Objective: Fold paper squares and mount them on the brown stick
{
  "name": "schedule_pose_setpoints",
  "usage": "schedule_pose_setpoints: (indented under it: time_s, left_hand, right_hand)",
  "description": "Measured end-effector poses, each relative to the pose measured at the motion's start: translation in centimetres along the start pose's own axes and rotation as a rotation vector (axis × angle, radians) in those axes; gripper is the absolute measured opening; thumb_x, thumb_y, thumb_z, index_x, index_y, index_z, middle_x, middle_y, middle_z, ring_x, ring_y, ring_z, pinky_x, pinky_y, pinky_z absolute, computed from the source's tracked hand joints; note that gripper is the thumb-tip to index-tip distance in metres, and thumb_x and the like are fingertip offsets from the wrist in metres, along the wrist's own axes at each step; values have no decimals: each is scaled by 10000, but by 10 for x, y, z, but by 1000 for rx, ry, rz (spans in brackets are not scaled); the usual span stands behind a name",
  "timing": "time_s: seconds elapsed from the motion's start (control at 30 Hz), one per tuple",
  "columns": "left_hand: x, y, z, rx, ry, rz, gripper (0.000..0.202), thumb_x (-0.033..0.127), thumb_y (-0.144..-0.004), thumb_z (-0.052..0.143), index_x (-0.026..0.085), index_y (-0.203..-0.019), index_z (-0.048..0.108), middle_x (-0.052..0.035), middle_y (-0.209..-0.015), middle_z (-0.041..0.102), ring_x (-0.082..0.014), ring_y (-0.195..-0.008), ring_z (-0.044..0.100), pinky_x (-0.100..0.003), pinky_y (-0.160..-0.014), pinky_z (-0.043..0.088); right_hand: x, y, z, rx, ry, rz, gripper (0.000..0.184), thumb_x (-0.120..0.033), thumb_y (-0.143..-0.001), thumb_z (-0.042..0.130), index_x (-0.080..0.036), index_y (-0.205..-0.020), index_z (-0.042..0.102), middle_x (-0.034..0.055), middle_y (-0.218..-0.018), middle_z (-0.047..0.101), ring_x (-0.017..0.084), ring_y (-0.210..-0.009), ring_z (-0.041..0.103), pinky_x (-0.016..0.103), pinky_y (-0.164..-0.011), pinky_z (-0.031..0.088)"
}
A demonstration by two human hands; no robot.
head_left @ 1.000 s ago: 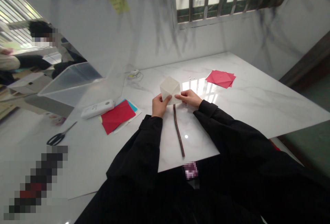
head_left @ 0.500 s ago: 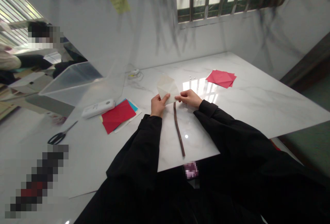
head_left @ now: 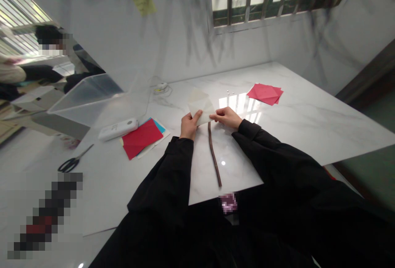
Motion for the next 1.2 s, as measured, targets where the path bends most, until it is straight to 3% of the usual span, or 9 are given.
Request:
schedule_pose_setpoints:
  time_s: [0.37, 0.67, 0.93, 1.1, 1.2]
  left_hand:
    - [1, 1, 1, -31, -15, 5, 598, 570, -618, 912, 115, -965, 742, -123, -936, 780, -266, -901, 737, -376, -794, 594]
    - [12, 9, 2, -86, -87, -16, 626, 558, -587, 939, 155, -1026, 746, -122, -1072, 783, -252, -934, 738, -321, -738, 581]
    - [3, 3, -1, -52, -72, 6, 605, 514, -559, 951, 112, -972, 768, -123, -950, 789, -276, -882, 738, -390, -785, 594]
    - [1, 3, 0, -82, -93, 49, 603, 545, -551, 955, 104, -927, 786, -121, -910, 794, -290, -902, 742, -421, -866, 593]
    - [2, 4, 1, -99, -103, 32, 620, 564, -539, 958, 100, -915, 789, -128, -902, 791, -291, -888, 738, -412, -827, 599]
  right_hand:
    - [0, 0, 0, -1, -6, 9, 530, -671, -797, 656, -159, -658, 639, -30, -541, 493, 105, -555, 407, 267, -562, 286]
    - [2, -1, -1, 32, -36, 30, 519, -666, -798, 658, -169, -655, 616, -30, -536, 492, 108, -558, 423, 264, -563, 304]
    - [5, -2, 2, 21, -63, 26, 512, -646, -788, 695, -153, -662, 644, -31, -546, 497, 101, -562, 416, 260, -560, 296]
    - [1, 0, 4, -10, -250, 0, 519, -598, -740, 770, -103, -894, 757, 37, -753, 683, 129, -663, 530, 256, -607, 371]
    - [-2, 1, 4, -17, -286, 25, 543, -584, -719, 790, -85, -932, 768, 52, -782, 700, 138, -682, 550, 261, -610, 387]
Point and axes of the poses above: each hand's wrist, its own y-axis away from the middle knuckle, its own z-axis out of the palm, x = y × z, the point moved 3 cm from there along -y, towards the middle knuckle
